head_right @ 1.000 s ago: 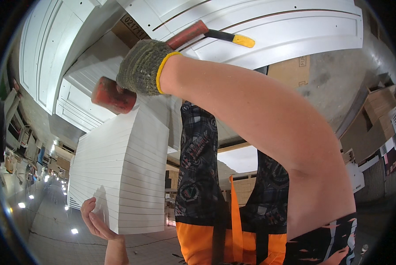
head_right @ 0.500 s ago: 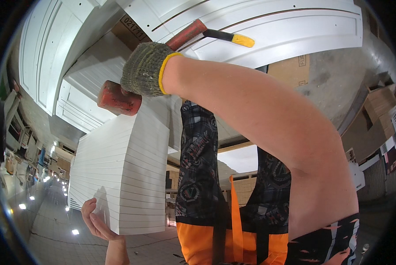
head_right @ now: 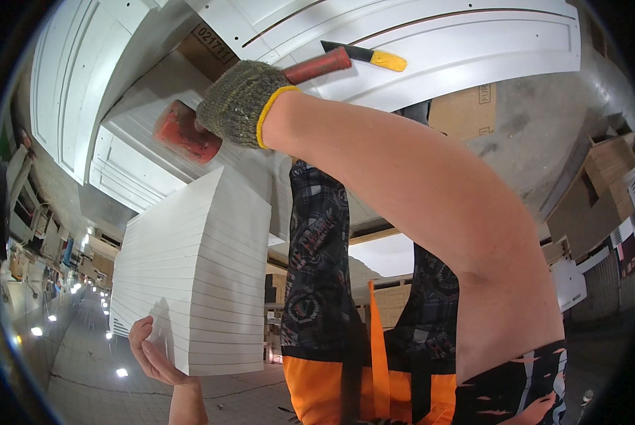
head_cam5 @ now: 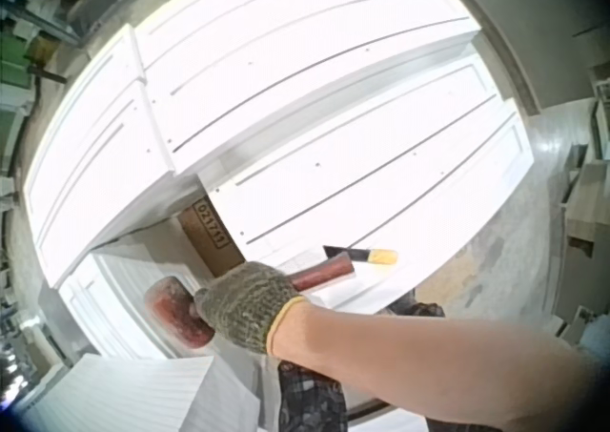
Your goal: The person uses a utility knife to trim the top edge of a white grooved panel and strikes the corner of the panel with a rubber mallet while holding a small metal tool against the surface.
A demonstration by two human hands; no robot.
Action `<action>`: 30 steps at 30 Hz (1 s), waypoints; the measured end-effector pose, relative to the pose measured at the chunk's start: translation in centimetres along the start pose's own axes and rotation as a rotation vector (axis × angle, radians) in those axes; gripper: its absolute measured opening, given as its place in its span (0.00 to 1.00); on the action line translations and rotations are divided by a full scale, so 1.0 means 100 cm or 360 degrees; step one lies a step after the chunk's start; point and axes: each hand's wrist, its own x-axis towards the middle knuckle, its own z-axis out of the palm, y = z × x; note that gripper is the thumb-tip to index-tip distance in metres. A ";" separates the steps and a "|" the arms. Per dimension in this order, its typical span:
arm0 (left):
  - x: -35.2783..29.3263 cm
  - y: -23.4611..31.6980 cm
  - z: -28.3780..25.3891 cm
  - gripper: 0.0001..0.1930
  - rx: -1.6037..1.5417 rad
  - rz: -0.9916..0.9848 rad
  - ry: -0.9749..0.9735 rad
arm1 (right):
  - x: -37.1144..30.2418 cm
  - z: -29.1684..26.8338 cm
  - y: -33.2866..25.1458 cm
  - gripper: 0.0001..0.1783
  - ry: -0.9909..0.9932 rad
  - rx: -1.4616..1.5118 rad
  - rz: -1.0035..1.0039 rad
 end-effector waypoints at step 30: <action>0.001 -0.004 0.002 0.16 0.0187 0.0071 0.0008 | -0.136 0.101 -0.148 0.38 0.0434 0.1312 0.1358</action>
